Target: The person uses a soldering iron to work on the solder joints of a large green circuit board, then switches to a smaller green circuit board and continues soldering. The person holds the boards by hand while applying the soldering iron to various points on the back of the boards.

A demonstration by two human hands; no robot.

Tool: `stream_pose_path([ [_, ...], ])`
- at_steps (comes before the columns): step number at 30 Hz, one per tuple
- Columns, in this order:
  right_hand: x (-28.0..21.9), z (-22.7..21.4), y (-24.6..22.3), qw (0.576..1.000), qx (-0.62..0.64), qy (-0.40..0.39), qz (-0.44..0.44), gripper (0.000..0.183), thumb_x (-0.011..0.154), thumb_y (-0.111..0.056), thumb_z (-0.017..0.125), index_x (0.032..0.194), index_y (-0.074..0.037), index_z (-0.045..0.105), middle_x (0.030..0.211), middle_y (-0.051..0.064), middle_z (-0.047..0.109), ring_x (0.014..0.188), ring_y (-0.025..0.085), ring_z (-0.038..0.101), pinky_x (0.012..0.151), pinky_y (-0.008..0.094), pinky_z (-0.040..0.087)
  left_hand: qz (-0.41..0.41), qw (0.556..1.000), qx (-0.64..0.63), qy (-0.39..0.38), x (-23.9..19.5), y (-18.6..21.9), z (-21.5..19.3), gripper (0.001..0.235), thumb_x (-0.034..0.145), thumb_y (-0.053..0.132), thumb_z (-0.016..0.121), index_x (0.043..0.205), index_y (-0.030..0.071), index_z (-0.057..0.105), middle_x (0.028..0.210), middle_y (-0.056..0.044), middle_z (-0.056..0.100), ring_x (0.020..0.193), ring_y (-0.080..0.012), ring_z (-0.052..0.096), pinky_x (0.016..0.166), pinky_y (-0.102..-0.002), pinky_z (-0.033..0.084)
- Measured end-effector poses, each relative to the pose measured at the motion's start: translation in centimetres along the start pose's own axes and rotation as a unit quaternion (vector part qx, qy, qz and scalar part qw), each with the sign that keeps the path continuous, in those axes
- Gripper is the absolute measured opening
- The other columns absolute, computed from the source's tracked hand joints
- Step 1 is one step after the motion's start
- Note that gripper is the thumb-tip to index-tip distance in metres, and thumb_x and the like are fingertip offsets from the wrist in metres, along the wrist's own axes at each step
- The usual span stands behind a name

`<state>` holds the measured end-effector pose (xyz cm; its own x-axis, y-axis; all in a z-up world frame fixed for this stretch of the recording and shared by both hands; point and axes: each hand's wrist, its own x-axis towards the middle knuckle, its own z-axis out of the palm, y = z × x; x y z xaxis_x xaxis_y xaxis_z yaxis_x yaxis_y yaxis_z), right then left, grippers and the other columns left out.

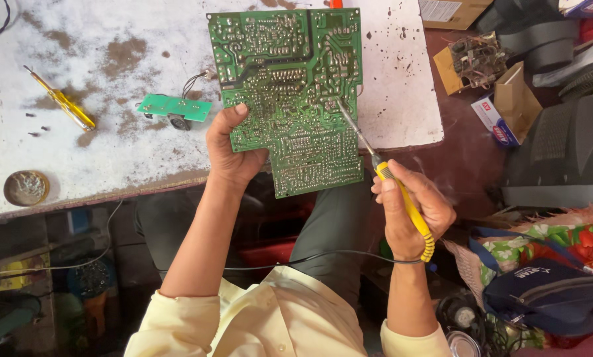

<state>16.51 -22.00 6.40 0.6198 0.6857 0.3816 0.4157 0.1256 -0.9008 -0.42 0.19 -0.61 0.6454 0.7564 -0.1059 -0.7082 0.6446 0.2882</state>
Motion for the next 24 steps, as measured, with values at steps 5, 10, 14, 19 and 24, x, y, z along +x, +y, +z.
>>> stream_pose_path([
  [5, -0.3, 0.0, 0.7, 0.997, 0.051, 0.028, 0.052, 0.023, 0.103, -0.002, 0.068, 0.126, 0.003, 0.07, 0.097, 0.015, 0.074, 0.077, 0.014, 0.067, 0.072, 0.026, 0.058, -0.001, 1.0, 0.001, 0.0, 0.0, 0.0, -0.2, 0.048, 0.086, 0.02, 0.071, 0.129, -0.001, 0.062, 0.122, -0.014, 0.069, 0.113, -0.0303, 0.066, 0.104, -0.047, 0.052],
  [10, -0.3, -0.2, 1.7, 0.989, 0.12, 0.035, 0.075, 0.024, 0.103, -0.003, 0.067, 0.125, 0.005, 0.069, 0.096, 0.017, 0.073, 0.078, 0.017, 0.069, 0.07, 0.026, 0.056, -0.005, 1.0, -0.001, 0.002, 0.0, 0.0, -0.4, 0.047, 0.087, 0.019, 0.072, 0.129, -0.001, 0.063, 0.122, -0.014, 0.069, 0.113, -0.0305, 0.065, 0.105, -0.047, 0.05],
  [14, -0.3, -0.3, 2.0, 0.987, 0.138, 0.03, 0.073, 0.024, 0.103, -0.005, 0.067, 0.125, 0.005, 0.068, 0.095, 0.017, 0.073, 0.078, 0.017, 0.068, 0.069, 0.026, 0.055, -0.001, 1.0, 0.001, 0.009, 0.1, 0.0, -0.2, 0.049, 0.084, 0.02, 0.072, 0.128, 0.0, 0.063, 0.122, -0.014, 0.069, 0.113, -0.0308, 0.065, 0.105, -0.047, 0.051],
  [19, -0.3, -0.1, 2.0, 0.988, 0.131, 0.038, 0.076, 0.023, 0.104, -0.004, 0.067, 0.124, 0.005, 0.068, 0.095, 0.017, 0.073, 0.078, 0.017, 0.068, 0.069, 0.026, 0.056, 0.001, 1.0, 0.001, -0.001, 0.0, 0.0, 0.0, 0.05, 0.085, 0.02, 0.072, 0.13, 0.0, 0.062, 0.123, -0.014, 0.069, 0.114, -0.0312, 0.065, 0.107, -0.048, 0.05],
  [24, -0.8, -0.2, 2.6, 0.987, 0.129, 0.052, 0.081, 0.023, 0.104, -0.006, 0.067, 0.124, 0.004, 0.068, 0.095, 0.017, 0.072, 0.077, 0.018, 0.068, 0.069, 0.026, 0.055, 0.003, 0.999, 0.004, 0.033, 0.0, 0.0, 0.3, 0.051, 0.081, 0.019, 0.071, 0.127, -0.001, 0.063, 0.121, -0.015, 0.07, 0.112, -0.0327, 0.066, 0.105, -0.049, 0.051],
])
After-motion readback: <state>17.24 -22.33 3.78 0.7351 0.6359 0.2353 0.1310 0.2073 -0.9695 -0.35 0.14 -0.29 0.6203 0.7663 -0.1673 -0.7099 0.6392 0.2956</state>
